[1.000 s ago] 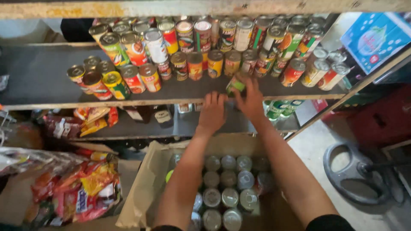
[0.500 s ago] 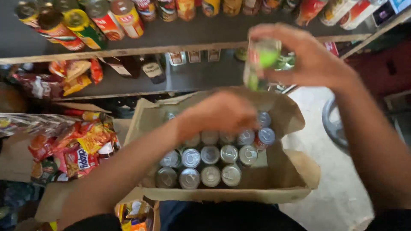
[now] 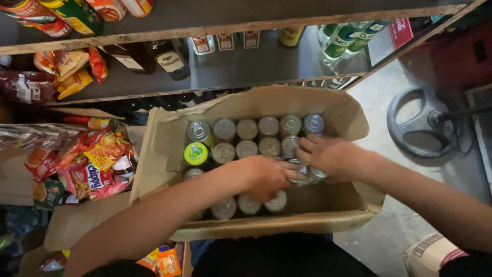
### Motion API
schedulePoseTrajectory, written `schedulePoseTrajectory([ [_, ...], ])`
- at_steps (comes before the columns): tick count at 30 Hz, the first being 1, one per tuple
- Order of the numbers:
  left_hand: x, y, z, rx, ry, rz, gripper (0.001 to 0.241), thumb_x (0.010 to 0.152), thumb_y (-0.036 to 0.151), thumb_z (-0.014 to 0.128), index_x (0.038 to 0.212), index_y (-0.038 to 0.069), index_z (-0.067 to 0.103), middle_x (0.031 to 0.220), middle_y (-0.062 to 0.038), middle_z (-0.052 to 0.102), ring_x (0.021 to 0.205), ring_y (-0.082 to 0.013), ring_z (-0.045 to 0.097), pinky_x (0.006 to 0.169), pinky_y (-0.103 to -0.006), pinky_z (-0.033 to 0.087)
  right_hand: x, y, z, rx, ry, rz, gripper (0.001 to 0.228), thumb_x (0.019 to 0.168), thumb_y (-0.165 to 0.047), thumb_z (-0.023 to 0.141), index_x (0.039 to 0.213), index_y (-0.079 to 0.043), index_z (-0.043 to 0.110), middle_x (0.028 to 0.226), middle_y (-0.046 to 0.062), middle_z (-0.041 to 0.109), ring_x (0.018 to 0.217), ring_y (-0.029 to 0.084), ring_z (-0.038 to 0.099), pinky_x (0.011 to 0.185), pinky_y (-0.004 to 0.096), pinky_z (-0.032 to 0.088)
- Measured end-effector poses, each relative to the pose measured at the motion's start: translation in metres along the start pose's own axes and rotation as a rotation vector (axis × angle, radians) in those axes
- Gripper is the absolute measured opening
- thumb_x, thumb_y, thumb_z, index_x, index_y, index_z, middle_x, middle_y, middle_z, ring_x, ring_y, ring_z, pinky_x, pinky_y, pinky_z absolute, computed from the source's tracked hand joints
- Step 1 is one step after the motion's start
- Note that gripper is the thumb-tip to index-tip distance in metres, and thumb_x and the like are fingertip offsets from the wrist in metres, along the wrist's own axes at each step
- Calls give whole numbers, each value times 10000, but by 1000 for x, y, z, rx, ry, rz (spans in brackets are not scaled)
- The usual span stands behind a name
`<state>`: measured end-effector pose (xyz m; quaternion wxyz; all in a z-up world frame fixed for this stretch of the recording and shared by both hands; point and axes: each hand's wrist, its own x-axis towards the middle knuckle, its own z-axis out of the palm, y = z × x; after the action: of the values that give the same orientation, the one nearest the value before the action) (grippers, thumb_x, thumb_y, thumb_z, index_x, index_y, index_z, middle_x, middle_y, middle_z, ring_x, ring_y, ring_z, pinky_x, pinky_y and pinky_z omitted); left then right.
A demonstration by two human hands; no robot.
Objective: The person picks up various canned goods from a store shelf and places them into a cardboard box.
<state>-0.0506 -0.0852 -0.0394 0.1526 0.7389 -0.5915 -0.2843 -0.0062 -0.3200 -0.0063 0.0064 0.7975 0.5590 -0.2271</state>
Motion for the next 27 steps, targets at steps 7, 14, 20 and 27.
schedulePoseTrajectory([
  [7, -12, 6, -17, -92, 52, 16, 396, 805, 236, 692, 1124, 2, 701, 1563, -85, 478, 1343, -294, 517, 1020, -433, 496, -3, -18, -59, -37, 142, -31, 828, 427, -401, 824, 1112, -31, 541, 1108, 122, 565, 1097, 358, 568, 872, 430, 497],
  [14, -57, -22, -111, 294, 580, -269, 260, 896, 240, 644, 1081, 63, 685, 1203, -120, 643, 1155, -348, 596, 985, -462, 510, 23, -2, -172, 29, 319, 38, 427, 782, -335, 764, 1054, -56, 589, 1061, 126, 583, 1058, 356, 569, 884, 460, 473],
  [20, -90, -115, -155, 398, 809, -603, 465, 950, 365, 649, 1278, 39, 600, 1378, -220, 523, 1308, -414, 470, 1113, -496, 385, 110, 59, -200, -129, 762, -69, 327, 907, -183, 664, 1182, -28, 581, 1208, 162, 586, 1203, 381, 548, 1023, 464, 472],
  [27, -77, -160, -119, 350, 625, -1226, 1267, 715, 653, 783, 1605, 28, 132, 1692, -200, 117, 1577, -366, 63, 1265, -542, 32, 210, 106, -181, -657, 936, 339, 820, 730, -185, 716, 1467, -50, 382, 1531, 195, 372, 1343, 420, 444, 1094, 622, 370],
])
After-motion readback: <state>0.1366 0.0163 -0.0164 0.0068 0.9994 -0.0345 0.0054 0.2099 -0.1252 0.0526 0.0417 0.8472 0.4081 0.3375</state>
